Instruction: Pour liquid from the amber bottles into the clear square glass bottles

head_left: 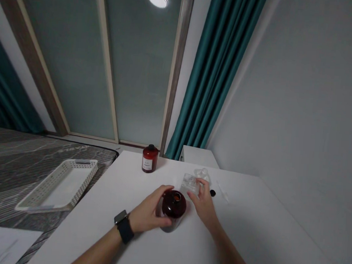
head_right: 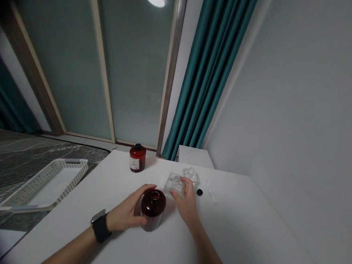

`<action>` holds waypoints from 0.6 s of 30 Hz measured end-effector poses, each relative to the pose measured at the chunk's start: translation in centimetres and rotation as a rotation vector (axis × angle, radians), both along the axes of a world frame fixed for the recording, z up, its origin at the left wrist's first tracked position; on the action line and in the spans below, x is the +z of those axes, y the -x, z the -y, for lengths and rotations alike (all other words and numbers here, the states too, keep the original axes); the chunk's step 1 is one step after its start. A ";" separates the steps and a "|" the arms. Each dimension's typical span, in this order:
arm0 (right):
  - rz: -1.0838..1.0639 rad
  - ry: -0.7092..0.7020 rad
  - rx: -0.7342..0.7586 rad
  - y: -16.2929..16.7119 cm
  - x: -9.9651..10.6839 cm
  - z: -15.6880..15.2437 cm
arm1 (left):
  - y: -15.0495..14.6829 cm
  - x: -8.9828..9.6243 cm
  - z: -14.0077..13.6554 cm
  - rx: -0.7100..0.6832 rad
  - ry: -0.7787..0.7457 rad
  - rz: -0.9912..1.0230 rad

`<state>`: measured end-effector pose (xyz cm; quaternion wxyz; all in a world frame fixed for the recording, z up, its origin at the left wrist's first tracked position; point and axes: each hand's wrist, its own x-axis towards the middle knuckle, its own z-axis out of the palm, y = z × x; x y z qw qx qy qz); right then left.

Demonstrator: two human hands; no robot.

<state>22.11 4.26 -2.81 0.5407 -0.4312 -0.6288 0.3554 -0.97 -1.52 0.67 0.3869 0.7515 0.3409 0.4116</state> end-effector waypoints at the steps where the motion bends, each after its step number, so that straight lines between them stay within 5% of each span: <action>1: -0.021 0.014 0.017 -0.1 0.5 0.0 | 0.1 0.0 0.0 0.017 -0.003 0.026; 9: -0.036 -0.025 0.180 1.0 4.9 0.3 | -0.3 1.3 -2.3 0.283 0.212 0.219; 18: 0.052 -0.165 0.133 3.9 8.0 -0.6 | -1.9 6.8 -4.6 0.136 0.315 0.205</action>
